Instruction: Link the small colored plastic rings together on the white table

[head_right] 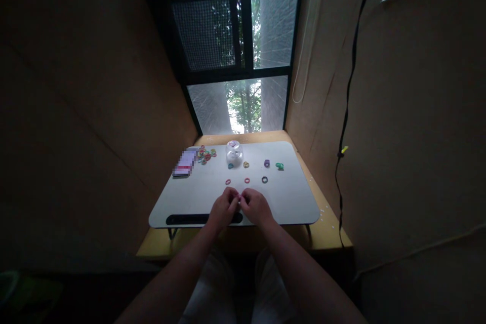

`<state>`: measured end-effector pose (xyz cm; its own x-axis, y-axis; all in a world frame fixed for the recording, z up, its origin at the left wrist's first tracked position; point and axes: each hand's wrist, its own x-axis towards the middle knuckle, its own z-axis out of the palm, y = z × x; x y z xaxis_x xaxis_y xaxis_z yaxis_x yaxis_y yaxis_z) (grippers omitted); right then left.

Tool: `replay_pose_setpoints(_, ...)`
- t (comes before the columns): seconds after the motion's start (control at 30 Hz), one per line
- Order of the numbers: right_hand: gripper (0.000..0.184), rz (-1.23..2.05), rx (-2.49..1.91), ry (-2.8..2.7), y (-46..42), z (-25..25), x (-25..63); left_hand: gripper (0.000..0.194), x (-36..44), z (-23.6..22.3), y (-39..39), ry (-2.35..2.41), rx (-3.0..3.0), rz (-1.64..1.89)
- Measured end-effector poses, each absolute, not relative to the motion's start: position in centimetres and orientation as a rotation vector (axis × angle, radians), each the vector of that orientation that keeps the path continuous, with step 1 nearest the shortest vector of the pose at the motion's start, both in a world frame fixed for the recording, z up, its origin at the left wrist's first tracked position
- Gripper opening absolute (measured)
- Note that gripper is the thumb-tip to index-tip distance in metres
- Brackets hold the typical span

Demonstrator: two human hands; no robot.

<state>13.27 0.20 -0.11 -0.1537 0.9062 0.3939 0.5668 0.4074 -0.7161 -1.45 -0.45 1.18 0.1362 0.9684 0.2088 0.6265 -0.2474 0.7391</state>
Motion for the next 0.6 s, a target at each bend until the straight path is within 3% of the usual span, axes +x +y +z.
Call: replay_pose_setpoints(0.6,0.011,0.530,-1.274,-1.807,-0.21,0.21,13.26,0.013,-1.22,1.56,-0.74,1.558,1.994,0.871)
